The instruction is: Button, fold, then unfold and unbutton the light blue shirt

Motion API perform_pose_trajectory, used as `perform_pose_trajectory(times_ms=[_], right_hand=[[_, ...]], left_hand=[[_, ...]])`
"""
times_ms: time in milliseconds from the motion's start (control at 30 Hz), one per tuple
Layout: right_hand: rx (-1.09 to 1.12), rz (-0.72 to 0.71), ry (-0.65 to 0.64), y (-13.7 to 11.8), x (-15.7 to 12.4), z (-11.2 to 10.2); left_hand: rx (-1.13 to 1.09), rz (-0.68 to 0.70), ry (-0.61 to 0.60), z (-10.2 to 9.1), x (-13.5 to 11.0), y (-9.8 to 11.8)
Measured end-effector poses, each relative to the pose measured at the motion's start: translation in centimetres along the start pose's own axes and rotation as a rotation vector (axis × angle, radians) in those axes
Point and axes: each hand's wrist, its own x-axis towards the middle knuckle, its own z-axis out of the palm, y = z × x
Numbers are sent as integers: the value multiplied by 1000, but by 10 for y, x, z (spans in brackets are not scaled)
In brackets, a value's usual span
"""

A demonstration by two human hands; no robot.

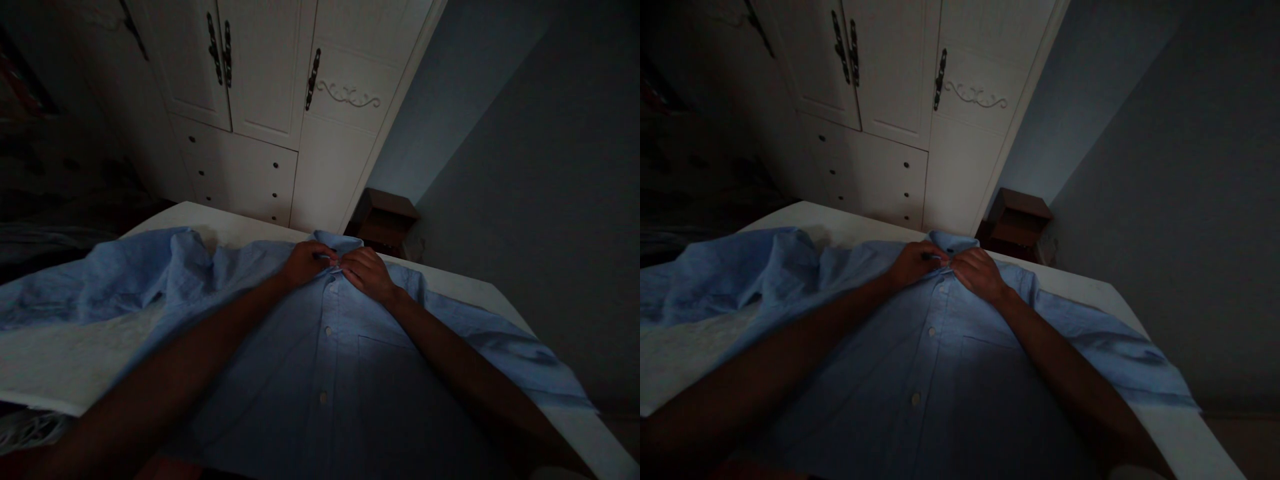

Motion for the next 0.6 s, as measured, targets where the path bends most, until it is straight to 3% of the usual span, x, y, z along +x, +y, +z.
perform_pose_trajectory(times_ms=[333, 600], right_hand=[[27, 57, 12, -2, 2, 1], [21, 53, -6, -3, 3, 0]], left_hand=[[19, 6, 34, 4, -3, 1], [-42, 37, -71, 1, -1, -6]])
